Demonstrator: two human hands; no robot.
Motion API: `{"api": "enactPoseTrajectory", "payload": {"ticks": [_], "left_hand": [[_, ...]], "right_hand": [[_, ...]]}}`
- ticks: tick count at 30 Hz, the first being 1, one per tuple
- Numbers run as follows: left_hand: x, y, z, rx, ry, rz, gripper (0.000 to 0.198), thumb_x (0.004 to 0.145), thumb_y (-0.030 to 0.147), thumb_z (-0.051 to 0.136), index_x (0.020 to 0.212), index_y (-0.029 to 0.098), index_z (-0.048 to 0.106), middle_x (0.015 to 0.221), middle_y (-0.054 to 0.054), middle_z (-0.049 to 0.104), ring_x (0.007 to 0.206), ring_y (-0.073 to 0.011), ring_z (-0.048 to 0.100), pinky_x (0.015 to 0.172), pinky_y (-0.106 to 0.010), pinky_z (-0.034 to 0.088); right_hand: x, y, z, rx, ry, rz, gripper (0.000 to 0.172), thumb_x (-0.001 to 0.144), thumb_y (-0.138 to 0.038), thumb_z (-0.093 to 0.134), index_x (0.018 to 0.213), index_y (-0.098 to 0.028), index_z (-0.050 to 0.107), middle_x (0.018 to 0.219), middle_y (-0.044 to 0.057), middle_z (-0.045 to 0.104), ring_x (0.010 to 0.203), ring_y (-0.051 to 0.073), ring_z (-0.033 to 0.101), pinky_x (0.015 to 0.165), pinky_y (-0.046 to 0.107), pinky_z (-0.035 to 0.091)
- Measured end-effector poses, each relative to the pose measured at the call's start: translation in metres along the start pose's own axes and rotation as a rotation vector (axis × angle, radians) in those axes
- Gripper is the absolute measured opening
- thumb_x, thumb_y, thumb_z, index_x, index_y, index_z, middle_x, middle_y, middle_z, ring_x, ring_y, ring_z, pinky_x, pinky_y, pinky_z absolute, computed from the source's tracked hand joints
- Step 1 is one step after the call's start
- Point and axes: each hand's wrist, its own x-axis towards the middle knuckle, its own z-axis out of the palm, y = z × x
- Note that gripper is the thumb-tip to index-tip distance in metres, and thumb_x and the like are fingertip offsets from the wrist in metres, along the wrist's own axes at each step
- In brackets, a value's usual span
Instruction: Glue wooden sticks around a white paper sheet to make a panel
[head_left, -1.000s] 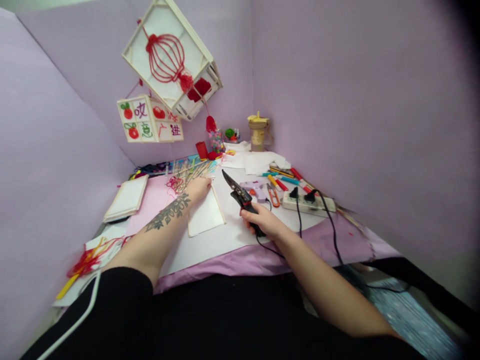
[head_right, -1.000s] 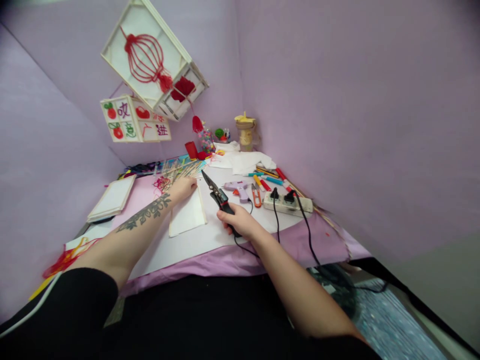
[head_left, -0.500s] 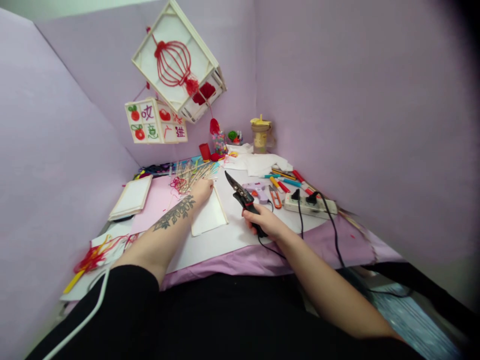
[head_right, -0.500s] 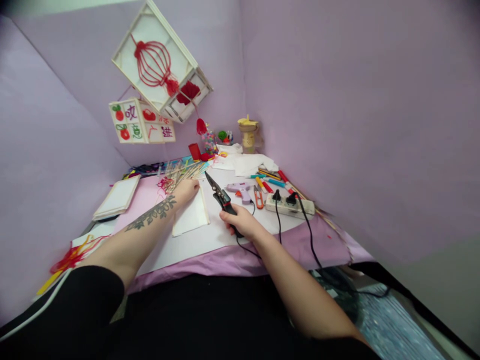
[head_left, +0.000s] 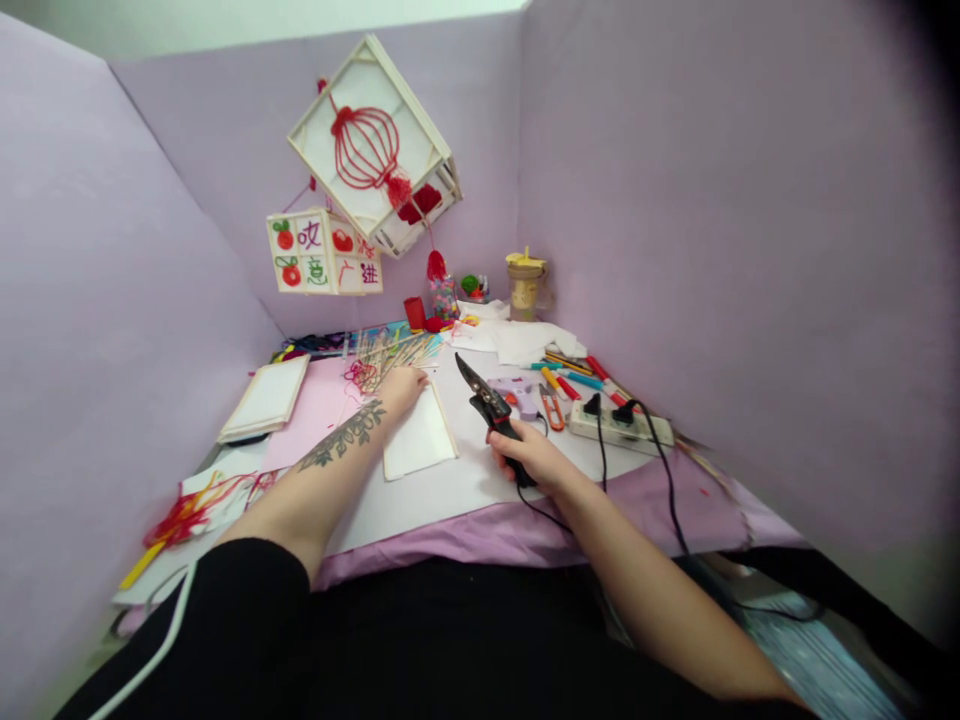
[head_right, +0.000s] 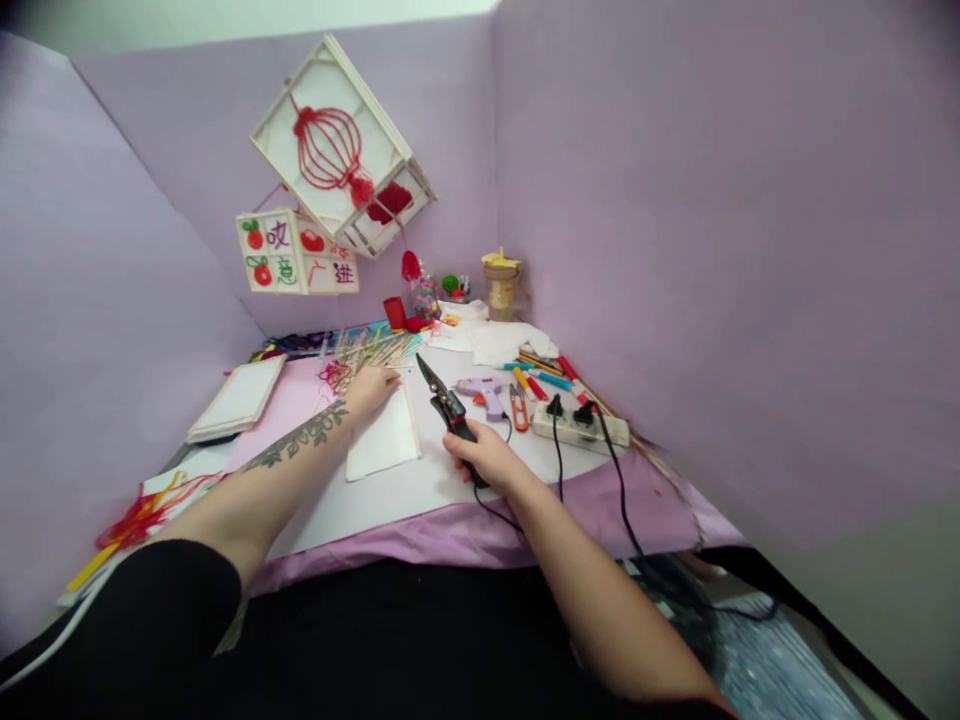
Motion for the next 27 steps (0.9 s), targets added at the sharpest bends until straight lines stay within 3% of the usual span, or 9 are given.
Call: {"api": "enactPoseTrajectory", "payload": {"ticks": [4, 7, 11, 15, 18, 22, 27], "left_hand": [[-0.011, -0.025, -0.026, -0.047, 0.107, -0.093, 0.034, 0.09, 0.032, 0.04, 0.094, 0.017, 0.071, 0.096, -0.008, 0.072, 0.091, -0.0195, 0.062, 0.081, -0.025, 0.043], [-0.033, -0.056, -0.041, -0.067, 0.161, -0.202, 0.038, 0.091, 0.032, 0.036, 0.095, 0.015, 0.069, 0.089, -0.007, 0.072, 0.084, -0.0185, 0.062, 0.074, -0.024, 0.043], [-0.062, -0.086, -0.035, -0.106, 0.126, -0.259, 0.036, 0.087, 0.034, 0.04, 0.086, 0.014, 0.07, 0.075, -0.006, 0.07, 0.071, -0.0173, 0.06, 0.067, -0.024, 0.043], [-0.071, -0.082, -0.018, -0.178, 0.051, -0.136, 0.029, 0.084, 0.032, 0.047, 0.087, 0.016, 0.071, 0.085, -0.005, 0.071, 0.079, -0.0183, 0.062, 0.075, -0.025, 0.045], [-0.068, -0.071, -0.012, -0.223, 0.03, -0.045, 0.026, 0.084, 0.027, 0.047, 0.091, 0.017, 0.07, 0.097, -0.007, 0.07, 0.093, -0.0203, 0.061, 0.087, -0.027, 0.045], [-0.065, -0.07, -0.012, -0.269, 0.04, -0.019, 0.029, 0.085, 0.023, 0.042, 0.092, 0.016, 0.069, 0.098, -0.008, 0.068, 0.097, -0.0218, 0.059, 0.091, -0.031, 0.044], [-0.067, -0.084, -0.011, -0.35, 0.052, -0.113, 0.027, 0.084, 0.022, 0.044, 0.093, 0.017, 0.068, 0.096, -0.008, 0.068, 0.093, -0.0225, 0.061, 0.085, -0.032, 0.047]], "right_hand": [[-0.002, 0.001, 0.001, 0.0, 0.004, 0.024, 0.04, 0.072, -0.054, 0.066, 0.081, -0.019, 0.048, 0.056, -0.005, 0.053, 0.04, 0.009, 0.046, 0.039, 0.021, 0.034], [-0.005, -0.006, 0.001, 0.007, 0.021, 0.108, 0.043, 0.071, -0.057, 0.065, 0.083, -0.019, 0.05, 0.056, -0.004, 0.053, 0.039, 0.009, 0.045, 0.038, 0.021, 0.031], [0.011, -0.036, -0.003, -0.196, 0.085, 0.171, 0.047, 0.074, -0.063, 0.059, 0.088, -0.019, 0.053, 0.06, -0.002, 0.054, 0.041, 0.01, 0.045, 0.038, 0.022, 0.031], [0.063, -0.076, -0.015, -0.809, 0.245, 0.148, 0.04, 0.082, -0.058, 0.051, 0.087, -0.019, 0.058, 0.067, 0.004, 0.061, 0.048, 0.012, 0.052, 0.044, 0.024, 0.035], [0.112, -0.093, -0.027, -1.266, 0.237, 0.174, 0.042, 0.085, -0.056, 0.047, 0.088, -0.017, 0.062, 0.081, 0.009, 0.067, 0.064, 0.019, 0.061, 0.054, 0.027, 0.039], [0.169, -0.082, -0.046, -1.661, 0.178, 0.162, 0.053, 0.085, -0.058, 0.044, 0.1, -0.011, 0.063, 0.097, 0.018, 0.067, 0.087, 0.029, 0.063, 0.064, 0.032, 0.042], [0.209, -0.052, -0.073, -1.821, 0.055, 0.198, 0.055, 0.088, -0.055, 0.041, 0.108, -0.008, 0.06, 0.104, 0.021, 0.064, 0.094, 0.03, 0.061, 0.07, 0.033, 0.043]]}}
